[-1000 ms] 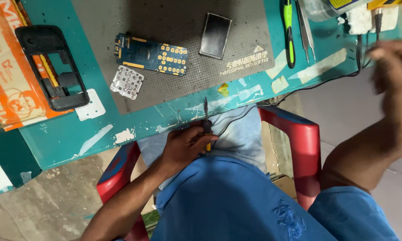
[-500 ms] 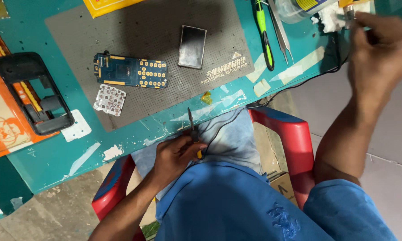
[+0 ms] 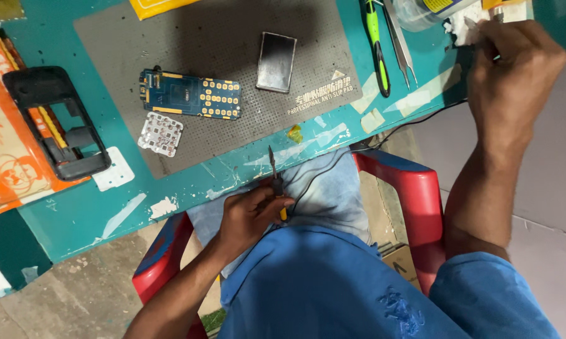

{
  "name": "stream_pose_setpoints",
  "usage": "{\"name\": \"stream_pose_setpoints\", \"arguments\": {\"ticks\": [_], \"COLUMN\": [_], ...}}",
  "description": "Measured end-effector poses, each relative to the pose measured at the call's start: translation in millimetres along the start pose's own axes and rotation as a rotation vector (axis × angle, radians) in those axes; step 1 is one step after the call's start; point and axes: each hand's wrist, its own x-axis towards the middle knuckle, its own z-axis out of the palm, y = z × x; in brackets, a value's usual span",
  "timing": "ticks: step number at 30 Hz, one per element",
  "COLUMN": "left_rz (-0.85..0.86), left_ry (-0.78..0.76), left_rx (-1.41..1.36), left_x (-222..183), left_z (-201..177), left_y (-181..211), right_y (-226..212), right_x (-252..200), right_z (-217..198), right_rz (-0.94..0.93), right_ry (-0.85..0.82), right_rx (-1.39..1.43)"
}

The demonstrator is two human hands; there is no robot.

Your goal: The person cleans a mobile phone circuit board with a brush and then uses a soldering iron to work on specific contact points. The person handles the circuit board and a keypad component on a workbench.

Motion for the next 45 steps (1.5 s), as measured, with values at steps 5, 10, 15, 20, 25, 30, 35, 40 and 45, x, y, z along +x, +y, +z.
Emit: {"name": "stream_pose_setpoints", "arguments": {"ticks": [5,10,15,20,25,30,35,40,45], "left_rz": [-0.07,-0.205,-0.15,-0.142,-0.011,0.049,0.122,0.307,0.582], "left_ry": [0.026,-0.075,-0.119,-0.13,-0.119,-0.129,-0.11,0.073,0.285], "left_rx": [-0.032,-0.105,-0.149,-0.186,-0.126,-0.089,0.021,0.246,0.543], "left_x": [-1,-3,-11,-16,-14,-14,-10,-9,0], "left_z": [3,2,-5,-11,-17,-18,-22,-37,-83], "left_y": [-2,-3,4,11,20,22,20,31,54], "right_y": [-12,-89,-157,-186,-196,-188,-161,-138,-126], "right_x": [-14,-30,-20,-25,-15,-24,-40,-52,-54], "right_z": [-11,-42,16,29,28,40,52,66,61], "right_rz": [0.053,-0.095,-0.934,-0.997,-0.984,-1.017,-0.848,-0.554,-0.328], "right_ry": [-0.005,-0.189,-0.131,-0.017,-0.035,-0.027,-0.038,0.064,0.07], "right_rx": [0.081,0.29,0.565,0.52,0.486,0.537,0.603,0.741,0.804]}}
